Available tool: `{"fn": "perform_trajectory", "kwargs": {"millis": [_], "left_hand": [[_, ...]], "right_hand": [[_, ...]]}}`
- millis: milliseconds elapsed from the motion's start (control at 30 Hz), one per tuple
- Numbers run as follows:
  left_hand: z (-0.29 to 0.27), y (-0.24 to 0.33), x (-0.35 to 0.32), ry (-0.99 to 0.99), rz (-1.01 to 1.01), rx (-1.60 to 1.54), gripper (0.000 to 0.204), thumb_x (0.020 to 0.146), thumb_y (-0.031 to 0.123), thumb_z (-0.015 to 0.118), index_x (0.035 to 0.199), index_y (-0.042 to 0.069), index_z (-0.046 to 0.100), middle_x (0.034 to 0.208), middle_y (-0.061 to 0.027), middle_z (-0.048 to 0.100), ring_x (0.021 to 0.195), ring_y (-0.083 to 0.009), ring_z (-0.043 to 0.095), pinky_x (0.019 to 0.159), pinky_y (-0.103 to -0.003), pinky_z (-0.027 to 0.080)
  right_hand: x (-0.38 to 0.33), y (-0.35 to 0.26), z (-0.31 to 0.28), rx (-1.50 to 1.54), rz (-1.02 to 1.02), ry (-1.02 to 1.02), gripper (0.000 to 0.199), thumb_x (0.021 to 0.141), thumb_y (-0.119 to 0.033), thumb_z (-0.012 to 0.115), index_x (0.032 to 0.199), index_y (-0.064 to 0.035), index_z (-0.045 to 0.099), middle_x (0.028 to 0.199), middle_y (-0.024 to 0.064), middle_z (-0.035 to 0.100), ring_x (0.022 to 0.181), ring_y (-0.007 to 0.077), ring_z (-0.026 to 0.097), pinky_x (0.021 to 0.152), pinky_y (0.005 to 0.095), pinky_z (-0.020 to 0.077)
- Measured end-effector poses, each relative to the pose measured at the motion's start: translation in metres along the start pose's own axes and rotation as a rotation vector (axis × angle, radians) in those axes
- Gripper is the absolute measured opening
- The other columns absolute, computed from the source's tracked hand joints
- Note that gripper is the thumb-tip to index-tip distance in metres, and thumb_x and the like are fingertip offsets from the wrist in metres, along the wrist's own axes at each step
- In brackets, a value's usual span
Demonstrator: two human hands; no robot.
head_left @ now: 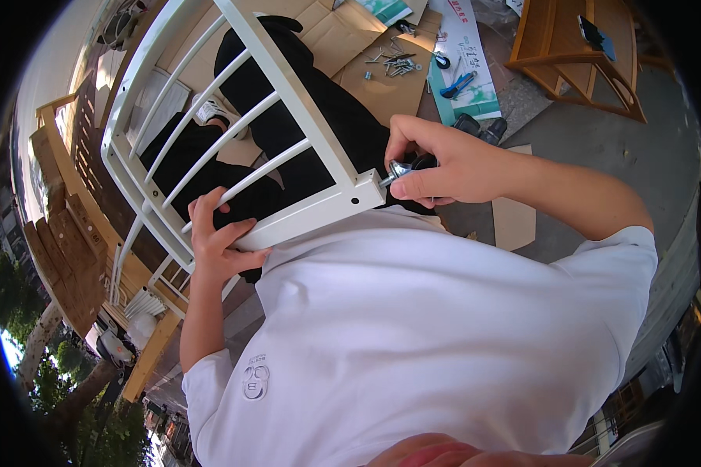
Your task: The person assembles a white metal chair frame using a cordless drill and hand tools. They attach metal feet to the frame, insert screws, and tighten them to secure the components.
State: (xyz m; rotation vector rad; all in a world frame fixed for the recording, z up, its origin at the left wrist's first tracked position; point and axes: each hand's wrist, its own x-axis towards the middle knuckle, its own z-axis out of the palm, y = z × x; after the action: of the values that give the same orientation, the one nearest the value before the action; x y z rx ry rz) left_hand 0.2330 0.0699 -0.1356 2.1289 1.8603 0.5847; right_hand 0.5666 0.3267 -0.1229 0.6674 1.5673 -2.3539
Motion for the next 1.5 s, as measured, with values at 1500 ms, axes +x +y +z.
{"fn": "perform_trajectory", "kwargs": {"millis": [1500], "left_hand": [[0.024, -0.002, 0.001, -0.071, -0.141, -0.012, 0.045, 0.043, 0.029, 0.093, 0.080, 0.007, 0.081, 0.128, -0.0202, 0.058, 0.099, -0.0304, 0.060, 0.093, -0.046, 0.042]], "right_hand": [[0.066, 0.069, -0.025, -0.046, 0.111, 0.079, 0.028, 0.089, -0.006, 0.070, 0.109, -0.0049, 0.052, 0.084, 0.0070, 0.060, 0.054, 0.0115, 0.058, 0.046, 0.0264, 0.0390]]}}
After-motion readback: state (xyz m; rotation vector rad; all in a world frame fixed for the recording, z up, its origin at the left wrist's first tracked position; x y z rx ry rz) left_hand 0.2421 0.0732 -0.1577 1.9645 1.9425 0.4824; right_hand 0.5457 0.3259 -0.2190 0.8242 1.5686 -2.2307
